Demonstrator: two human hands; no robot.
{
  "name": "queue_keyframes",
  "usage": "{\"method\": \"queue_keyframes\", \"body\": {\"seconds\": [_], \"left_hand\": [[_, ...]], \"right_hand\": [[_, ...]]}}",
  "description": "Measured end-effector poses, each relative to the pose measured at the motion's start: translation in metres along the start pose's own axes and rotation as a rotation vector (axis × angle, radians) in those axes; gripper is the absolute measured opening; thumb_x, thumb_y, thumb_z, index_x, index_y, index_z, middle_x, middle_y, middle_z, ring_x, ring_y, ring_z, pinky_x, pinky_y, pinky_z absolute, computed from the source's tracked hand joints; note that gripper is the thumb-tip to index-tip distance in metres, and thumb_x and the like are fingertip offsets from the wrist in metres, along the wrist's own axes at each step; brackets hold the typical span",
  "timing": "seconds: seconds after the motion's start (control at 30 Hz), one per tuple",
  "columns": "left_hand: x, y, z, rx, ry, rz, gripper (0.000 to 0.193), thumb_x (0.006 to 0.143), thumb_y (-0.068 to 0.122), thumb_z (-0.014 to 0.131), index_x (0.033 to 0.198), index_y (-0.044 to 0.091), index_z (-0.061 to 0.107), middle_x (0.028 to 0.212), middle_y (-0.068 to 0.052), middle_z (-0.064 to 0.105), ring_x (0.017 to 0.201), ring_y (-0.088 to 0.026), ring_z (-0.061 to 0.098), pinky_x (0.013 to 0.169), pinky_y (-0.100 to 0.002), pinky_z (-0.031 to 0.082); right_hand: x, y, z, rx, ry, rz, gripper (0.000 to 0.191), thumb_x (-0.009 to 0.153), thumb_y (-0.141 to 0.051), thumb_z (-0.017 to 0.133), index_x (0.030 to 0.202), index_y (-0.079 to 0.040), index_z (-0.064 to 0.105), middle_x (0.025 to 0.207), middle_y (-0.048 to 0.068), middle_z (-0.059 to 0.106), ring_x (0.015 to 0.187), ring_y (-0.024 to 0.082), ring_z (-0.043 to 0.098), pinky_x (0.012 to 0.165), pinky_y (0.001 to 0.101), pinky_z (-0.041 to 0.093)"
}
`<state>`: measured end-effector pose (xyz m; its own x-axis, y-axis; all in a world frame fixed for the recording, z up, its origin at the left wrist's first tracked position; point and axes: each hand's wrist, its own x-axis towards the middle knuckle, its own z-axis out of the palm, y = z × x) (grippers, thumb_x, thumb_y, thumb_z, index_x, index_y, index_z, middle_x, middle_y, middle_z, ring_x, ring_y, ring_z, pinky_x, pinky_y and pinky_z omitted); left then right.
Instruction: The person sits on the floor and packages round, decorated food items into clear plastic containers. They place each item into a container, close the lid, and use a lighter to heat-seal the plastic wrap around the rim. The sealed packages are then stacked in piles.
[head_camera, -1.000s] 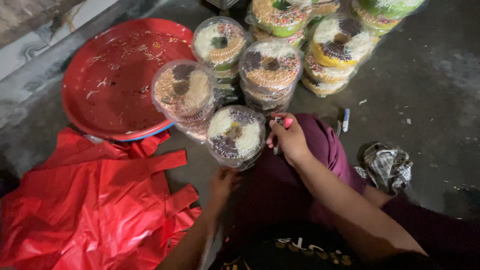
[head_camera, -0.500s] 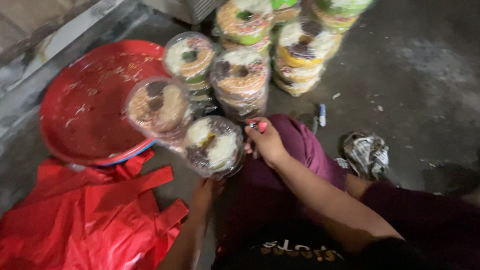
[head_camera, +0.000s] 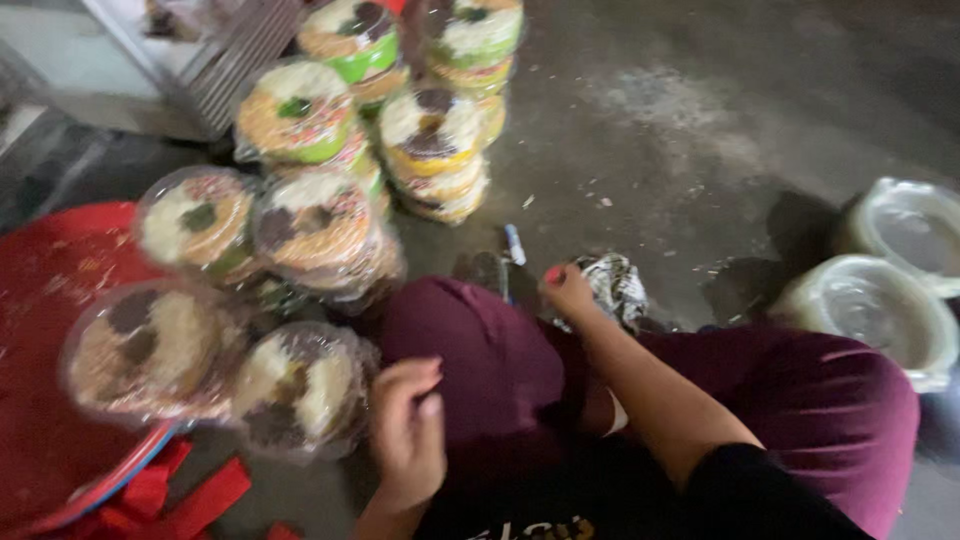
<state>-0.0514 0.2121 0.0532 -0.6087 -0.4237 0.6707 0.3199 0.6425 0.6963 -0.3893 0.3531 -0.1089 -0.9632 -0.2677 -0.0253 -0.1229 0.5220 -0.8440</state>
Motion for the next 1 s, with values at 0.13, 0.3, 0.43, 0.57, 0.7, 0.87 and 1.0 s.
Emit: {"method": "queue_keyframes", "body": {"seconds": [0.13,0.3,0.43,0.57,0.7,0.87,1.0], "left_hand": [[0.062,-0.021,0.131,-0.618,-0.178,-0.323,0.025,0.100,0.006,0.059,0.124,0.001,0.059,0.131,-0.012,0.060,0.122,-0.024,0.061,0.103,-0.038,0.052],[0.082,-0.032,0.242,-0.677,-0.263,-0.443,0.027,0.101,0.010,0.059,0.126,0.001,0.060,0.131,-0.013,0.065,0.127,-0.023,0.061,0.110,-0.035,0.046],[0.086,0.001,0.283,-0.614,-0.399,-0.373,0.029,0.101,0.013,0.058,0.128,0.002,0.061,0.129,-0.013,0.065,0.123,-0.023,0.062,0.107,-0.036,0.047],[0.070,0.071,0.345,-0.841,-0.510,-0.295,0.027,0.103,0.011,0.057,0.127,-0.001,0.059,0.119,-0.016,0.068,0.112,-0.024,0.066,0.100,-0.035,0.052],[-0.037,0.181,0.411,-0.746,-0.958,-0.188,0.020,0.095,0.016,0.060,0.106,0.004,0.073,0.087,-0.016,0.073,0.083,-0.028,0.074,0.076,-0.039,0.057],[-0.183,0.267,0.454,-0.320,-1.638,-0.176,0.053,0.086,0.041,0.060,0.125,0.006,0.071,0.122,-0.028,0.069,0.113,-0.045,0.066,0.097,-0.051,0.052],[-0.250,0.241,0.462,0.079,-1.874,0.009,0.052,0.089,0.032,0.063,0.134,0.008,0.061,0.135,-0.025,0.061,0.127,-0.042,0.055,0.108,-0.055,0.040]], "right_hand": [[-0.011,0.039,-0.006,-0.373,-0.162,0.008,0.049,0.077,-0.044,0.085,0.101,-0.003,0.074,0.101,0.019,0.073,0.097,0.036,0.070,0.083,0.0448,0.055],[-0.032,0.009,-0.067,-0.081,-0.089,-0.082,0.040,0.079,-0.031,0.075,0.111,-0.007,0.072,0.105,0.017,0.077,0.097,0.031,0.074,0.084,0.0409,0.057],[-0.074,-0.050,-0.178,0.018,0.264,-0.176,0.027,0.093,-0.014,0.067,0.118,-0.005,0.073,0.114,0.016,0.074,0.102,0.027,0.072,0.088,0.0372,0.055],[-0.185,-0.070,-0.314,-0.168,0.590,-0.079,0.024,0.096,-0.008,0.065,0.119,-0.007,0.071,0.107,0.013,0.071,0.089,0.025,0.068,0.082,0.0343,0.053],[-0.318,-0.030,-0.392,0.258,0.894,0.013,0.017,0.109,-0.007,0.057,0.120,0.005,0.062,0.119,0.013,0.070,0.112,0.021,0.070,0.096,0.0326,0.058],[-0.491,0.062,-0.414,0.060,1.134,0.527,0.025,0.114,-0.017,0.063,0.120,0.007,0.062,0.116,0.015,0.068,0.103,0.022,0.065,0.089,0.0321,0.052],[-0.565,0.131,-0.424,0.066,1.319,0.805,0.028,0.113,-0.019,0.061,0.127,0.006,0.058,0.123,0.018,0.065,0.110,0.027,0.062,0.093,0.0381,0.051]]}}
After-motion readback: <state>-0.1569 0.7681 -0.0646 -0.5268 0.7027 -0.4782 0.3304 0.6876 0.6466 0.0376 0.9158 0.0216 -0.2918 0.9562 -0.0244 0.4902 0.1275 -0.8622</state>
